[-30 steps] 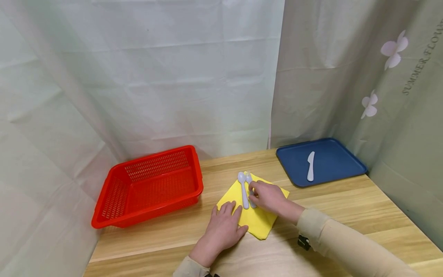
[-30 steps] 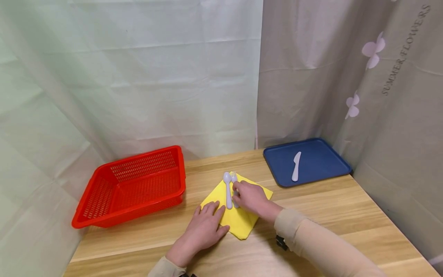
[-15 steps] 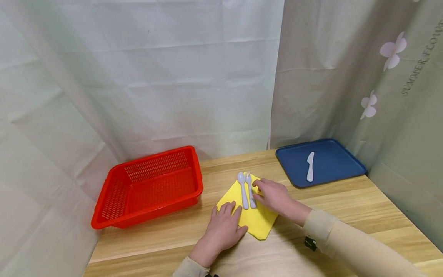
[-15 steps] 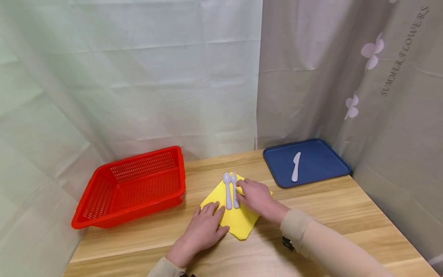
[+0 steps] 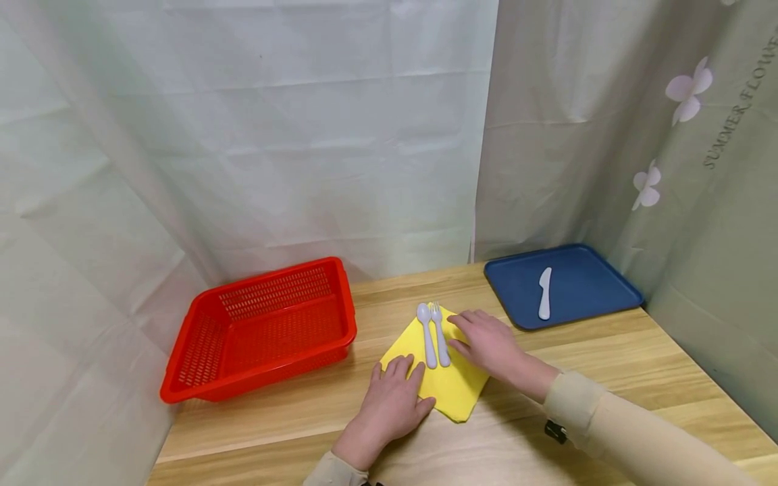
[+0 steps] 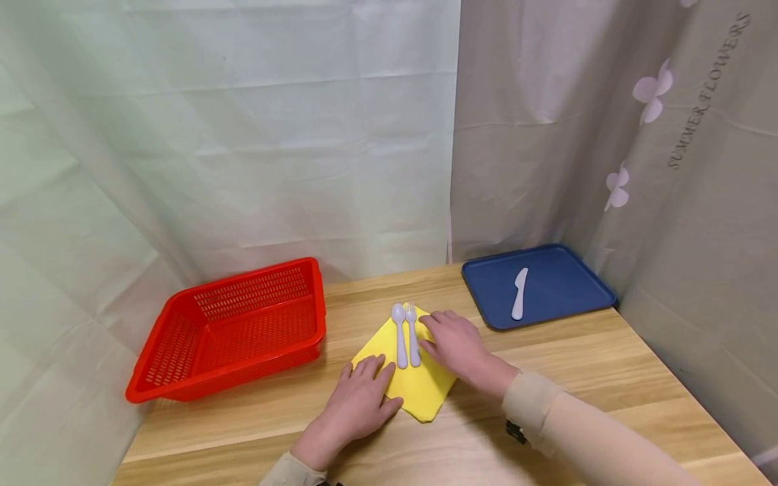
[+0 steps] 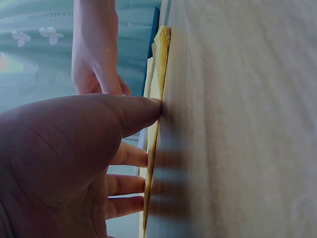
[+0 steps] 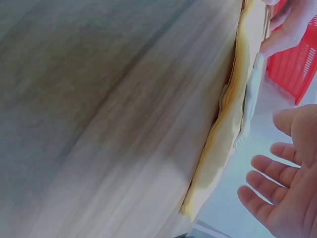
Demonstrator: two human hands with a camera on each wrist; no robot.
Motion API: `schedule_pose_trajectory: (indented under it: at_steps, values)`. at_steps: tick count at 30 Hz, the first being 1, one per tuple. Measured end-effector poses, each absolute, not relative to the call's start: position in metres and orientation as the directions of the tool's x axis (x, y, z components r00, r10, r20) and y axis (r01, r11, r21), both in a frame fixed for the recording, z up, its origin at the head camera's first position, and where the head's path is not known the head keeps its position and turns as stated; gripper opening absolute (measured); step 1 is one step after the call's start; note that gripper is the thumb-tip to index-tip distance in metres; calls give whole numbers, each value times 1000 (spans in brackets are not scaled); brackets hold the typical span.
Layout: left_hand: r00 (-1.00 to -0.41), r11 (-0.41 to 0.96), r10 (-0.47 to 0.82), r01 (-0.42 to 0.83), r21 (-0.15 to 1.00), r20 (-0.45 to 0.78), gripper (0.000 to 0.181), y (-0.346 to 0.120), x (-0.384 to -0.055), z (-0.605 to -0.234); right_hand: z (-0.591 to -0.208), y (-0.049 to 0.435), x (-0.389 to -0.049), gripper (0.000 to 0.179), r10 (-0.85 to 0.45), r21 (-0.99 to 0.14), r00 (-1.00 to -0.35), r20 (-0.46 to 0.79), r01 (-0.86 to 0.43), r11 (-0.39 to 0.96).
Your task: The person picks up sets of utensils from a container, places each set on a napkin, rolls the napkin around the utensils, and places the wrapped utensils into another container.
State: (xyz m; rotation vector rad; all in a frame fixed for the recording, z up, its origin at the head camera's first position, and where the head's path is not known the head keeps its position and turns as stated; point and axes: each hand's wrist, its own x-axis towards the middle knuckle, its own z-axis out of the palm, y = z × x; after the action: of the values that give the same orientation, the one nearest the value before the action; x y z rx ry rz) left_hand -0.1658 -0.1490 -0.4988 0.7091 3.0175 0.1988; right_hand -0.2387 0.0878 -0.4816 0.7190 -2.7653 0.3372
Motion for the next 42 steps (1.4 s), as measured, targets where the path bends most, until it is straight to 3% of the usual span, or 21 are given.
schedule_pose_trajectory:
  at_steps: [24,42]
  values:
    - [-895,888,445,441,134,-7,69,-149,-166,-501,-478,114,-225,65,-474,-39,-782,405,-533,845]
    - [-895,887,446,441,137,-11,69,-149,-166,-499,-476,137,-230,72,-437,-36,-791,428,-498,866]
